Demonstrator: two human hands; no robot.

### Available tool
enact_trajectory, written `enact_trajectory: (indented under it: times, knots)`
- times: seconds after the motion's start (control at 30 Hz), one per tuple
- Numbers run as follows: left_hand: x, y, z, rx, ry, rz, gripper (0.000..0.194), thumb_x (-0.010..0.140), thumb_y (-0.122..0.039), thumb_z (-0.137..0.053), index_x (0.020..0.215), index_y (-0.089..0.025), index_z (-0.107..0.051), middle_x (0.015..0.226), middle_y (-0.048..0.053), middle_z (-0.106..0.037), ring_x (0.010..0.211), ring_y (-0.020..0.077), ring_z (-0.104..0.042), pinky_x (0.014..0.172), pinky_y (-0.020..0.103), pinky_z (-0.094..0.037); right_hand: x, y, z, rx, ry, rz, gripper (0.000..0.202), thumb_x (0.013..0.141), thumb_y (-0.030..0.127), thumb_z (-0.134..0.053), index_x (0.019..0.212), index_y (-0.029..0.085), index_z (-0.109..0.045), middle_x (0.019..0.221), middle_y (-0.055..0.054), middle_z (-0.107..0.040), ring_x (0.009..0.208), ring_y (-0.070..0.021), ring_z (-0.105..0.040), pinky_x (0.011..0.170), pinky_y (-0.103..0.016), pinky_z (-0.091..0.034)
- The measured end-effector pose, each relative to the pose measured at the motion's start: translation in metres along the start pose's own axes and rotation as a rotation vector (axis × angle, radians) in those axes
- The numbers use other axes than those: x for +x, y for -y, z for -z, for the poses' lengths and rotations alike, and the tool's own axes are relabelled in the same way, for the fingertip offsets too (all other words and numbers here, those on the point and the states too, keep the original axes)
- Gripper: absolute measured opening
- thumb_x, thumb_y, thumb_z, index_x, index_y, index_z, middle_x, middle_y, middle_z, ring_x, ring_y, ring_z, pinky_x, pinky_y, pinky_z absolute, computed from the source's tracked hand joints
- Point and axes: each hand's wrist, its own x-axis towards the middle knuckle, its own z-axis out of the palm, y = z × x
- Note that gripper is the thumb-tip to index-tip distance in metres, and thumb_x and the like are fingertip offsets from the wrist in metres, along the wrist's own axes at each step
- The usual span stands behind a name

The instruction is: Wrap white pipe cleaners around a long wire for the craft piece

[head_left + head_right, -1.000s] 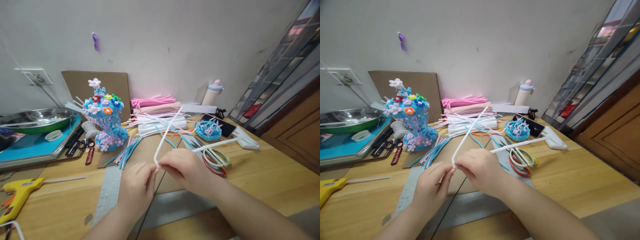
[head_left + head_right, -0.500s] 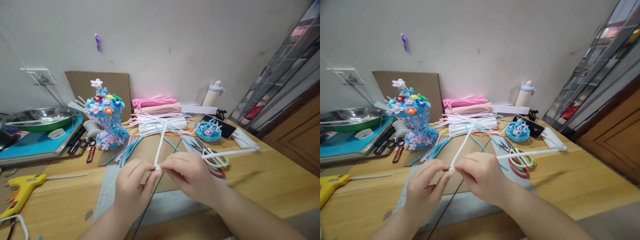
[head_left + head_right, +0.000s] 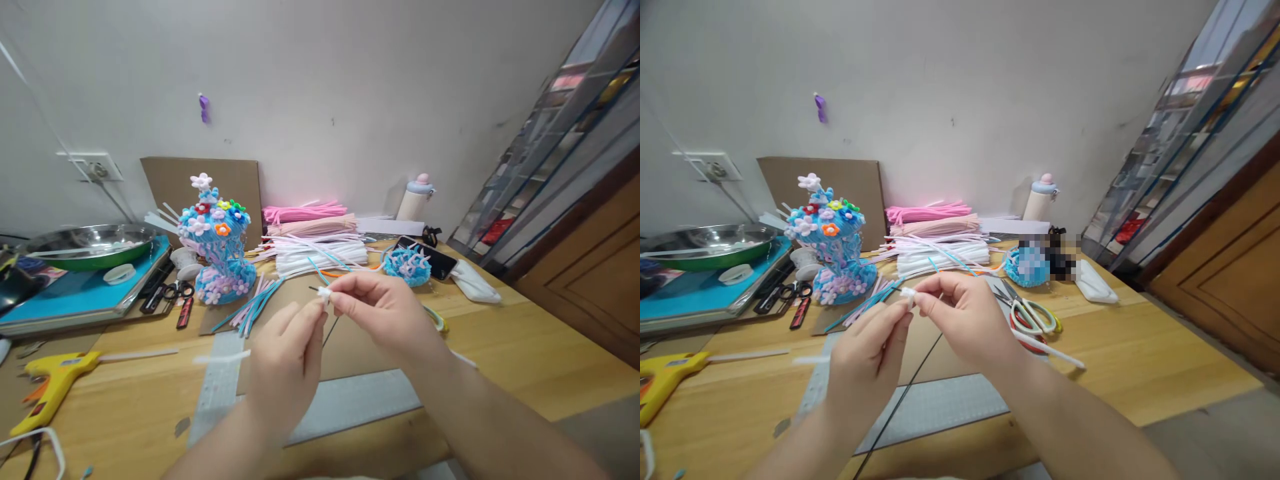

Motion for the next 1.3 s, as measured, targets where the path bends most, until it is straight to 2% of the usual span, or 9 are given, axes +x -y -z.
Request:
enact_trajectory:
  times: [0.17, 0.33, 0.43, 0.57, 0.67, 0.77, 0.9, 1.03, 1.3]
  knots:
    - [-0.001, -0.021, 0.016, 0.408, 0.054, -0.175, 0.013, 0.087, -0.015, -0.052, 0.092, -0.016, -0.065, 0.062, 0.001, -0.056, 0.060, 0.0172, -0.047, 0.056, 0.030, -0.033, -0.016, 0.000, -0.002, -0.544, -0.123, 0.205, 0.011, 0.085, 0.021, -0.056, 0.085, 0.020, -0.067, 0.078, -0.001, -0.068, 0.073, -0.0161, -0.060, 0.065, -0.027, -0.042]
    - [0.008, -0.025, 0.039, 0.413, 0.154, -0.271, 0.014, 0.086, -0.016, -0.055, 0.076, -0.017, -0.065, 0.063, 0.001, -0.058, 0.059, 0.0163, -0.044, 0.055, 0.030, -0.031, -0.029, -0.002, 0.000, -0.927, 0.029, 0.446, 0.018, 0.088, 0.015, -0.049, 0.082, 0.017, -0.066, 0.074, -0.004, -0.065, 0.072, -0.0184, -0.057, 0.064, -0.030, -0.036]
    - [0.019, -0.010, 0.048, 0.173, 0.258, -0.119, 0.016, 0.085, -0.020, -0.059, 0.071, -0.019, -0.067, 0.062, 0.000, -0.059, 0.061, 0.0143, -0.049, 0.058, 0.028, -0.034, -0.033, -0.003, 0.002, -0.867, 0.163, 0.505, 0.015, 0.086, 0.013, -0.051, 0.081, 0.017, -0.064, 0.073, -0.003, -0.064, 0.069, -0.0164, -0.054, 0.061, -0.028, -0.035]
    - [0.023, 0.016, 0.042, -0.431, 0.387, 0.221, 0.011, 0.078, -0.027, -0.067, 0.071, -0.019, -0.070, 0.064, 0.000, -0.064, 0.061, 0.0126, -0.055, 0.057, 0.024, -0.040, -0.038, 0.002, 0.004, -0.581, 0.263, 0.426, 0.008, 0.084, 0.013, -0.055, 0.080, 0.017, -0.061, 0.070, 0.000, -0.062, 0.065, -0.0119, -0.053, 0.060, -0.024, -0.036]
    - [0.015, 0.024, 0.024, -0.756, 0.338, 0.465, 0.014, 0.074, -0.031, -0.070, 0.070, -0.018, -0.070, 0.068, 0.002, -0.068, 0.062, 0.0133, -0.057, 0.057, 0.023, -0.042, -0.042, 0.006, 0.002, -0.399, 0.223, 0.277, 0.008, 0.085, 0.016, -0.055, 0.079, 0.018, -0.061, 0.065, 0.003, -0.056, 0.059, -0.0096, -0.048, 0.055, -0.021, -0.035]
    - [-0.001, 0.020, 0.006, -0.790, 0.242, 0.549, 0.018, 0.076, -0.033, -0.067, 0.067, -0.017, -0.069, 0.055, -0.001, -0.060, 0.052, 0.0103, -0.050, 0.049, 0.021, -0.037, -0.046, 0.004, -0.001, -0.287, 0.127, 0.173, 0.011, 0.087, 0.022, -0.054, 0.082, 0.019, -0.062, 0.063, 0.004, -0.053, 0.054, -0.0094, -0.044, 0.049, -0.021, -0.033]
    - [-0.019, 0.005, -0.002, -0.488, 0.186, 0.313, 0.020, 0.086, -0.027, -0.055, 0.072, -0.018, -0.066, 0.055, -0.001, -0.056, 0.053, 0.0113, -0.048, 0.051, 0.023, -0.036, -0.046, -0.004, -0.003, -0.297, -0.030, 0.131, 0.011, 0.088, 0.025, -0.054, 0.085, 0.020, -0.064, 0.070, 0.001, -0.061, 0.060, -0.0113, -0.051, 0.053, -0.022, -0.037]
    - [-0.025, -0.010, 0.008, -0.009, 0.196, -0.028, 0.018, 0.089, -0.017, -0.050, 0.077, -0.016, -0.064, 0.061, 0.002, -0.056, 0.059, 0.0144, -0.046, 0.056, 0.027, -0.034, -0.046, -0.011, -0.004, -0.534, -0.117, 0.282, 0.012, 0.088, 0.019, -0.053, 0.085, 0.019, -0.064, 0.073, -0.001, -0.063, 0.068, -0.0138, -0.056, 0.062, -0.025, -0.039]
    - [-0.005, -0.013, 0.040, 0.131, 0.190, -0.175, 0.009, 0.085, -0.015, -0.058, 0.080, -0.018, -0.065, 0.065, 0.001, -0.059, 0.061, 0.0149, -0.044, 0.058, 0.028, -0.033, -0.052, -0.012, 0.003, -0.910, 0.052, 0.575, 0.018, 0.089, 0.013, -0.048, 0.085, 0.017, -0.065, 0.073, -0.004, -0.066, 0.069, -0.0171, -0.054, 0.064, -0.030, -0.036]
